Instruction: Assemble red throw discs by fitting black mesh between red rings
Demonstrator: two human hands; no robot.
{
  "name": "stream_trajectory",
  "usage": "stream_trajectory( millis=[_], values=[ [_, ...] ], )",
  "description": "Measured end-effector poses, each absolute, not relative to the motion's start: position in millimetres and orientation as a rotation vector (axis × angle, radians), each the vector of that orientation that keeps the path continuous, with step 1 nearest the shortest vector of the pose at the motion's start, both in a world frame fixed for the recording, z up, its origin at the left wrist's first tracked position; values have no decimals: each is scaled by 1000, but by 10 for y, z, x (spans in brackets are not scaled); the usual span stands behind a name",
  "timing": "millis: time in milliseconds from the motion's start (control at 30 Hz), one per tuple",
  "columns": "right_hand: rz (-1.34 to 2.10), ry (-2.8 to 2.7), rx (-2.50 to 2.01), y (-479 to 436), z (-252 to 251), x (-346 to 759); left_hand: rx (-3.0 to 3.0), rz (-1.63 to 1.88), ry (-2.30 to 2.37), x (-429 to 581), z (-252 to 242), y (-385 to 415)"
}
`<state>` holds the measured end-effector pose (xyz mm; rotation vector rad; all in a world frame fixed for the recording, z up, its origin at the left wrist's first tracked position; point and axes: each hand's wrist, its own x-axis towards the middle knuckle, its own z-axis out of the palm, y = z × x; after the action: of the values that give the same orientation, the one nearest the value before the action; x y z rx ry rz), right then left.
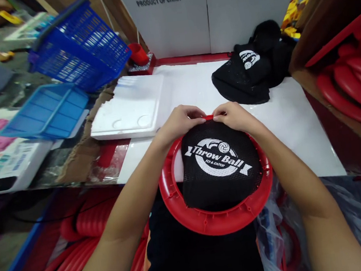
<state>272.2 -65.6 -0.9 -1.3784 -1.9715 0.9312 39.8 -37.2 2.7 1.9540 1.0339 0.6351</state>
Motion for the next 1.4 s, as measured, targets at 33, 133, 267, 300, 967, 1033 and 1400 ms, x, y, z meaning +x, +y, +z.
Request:
stream_trajectory(
  millis=[33,133,267,300,967,1033,1400],
  values=[
    [869,-2012,-1393,-645,-17,2708,1973,637,1042,404,34,-380],
    [722,-2118,-1396,-620,-45,2679,2049,620,1047,401,62,-395],
    [689,-2184,-1423,-615,-57,2681,2075,552,969,371,69,-384],
    [661,-2192,-1440,-625,-48,2685,2069,542,955,367,63,-380],
    [282,-2292,-2180,-999,378,3055,2521,547,1233,130,161,-442],
    [815,-2313,-2216,-1094,540,3289,2562,379,1266,140,135,-451],
    [564,-2497,-1346,-998,141,3089,2572,223,1155,118,118,-387]
  ],
)
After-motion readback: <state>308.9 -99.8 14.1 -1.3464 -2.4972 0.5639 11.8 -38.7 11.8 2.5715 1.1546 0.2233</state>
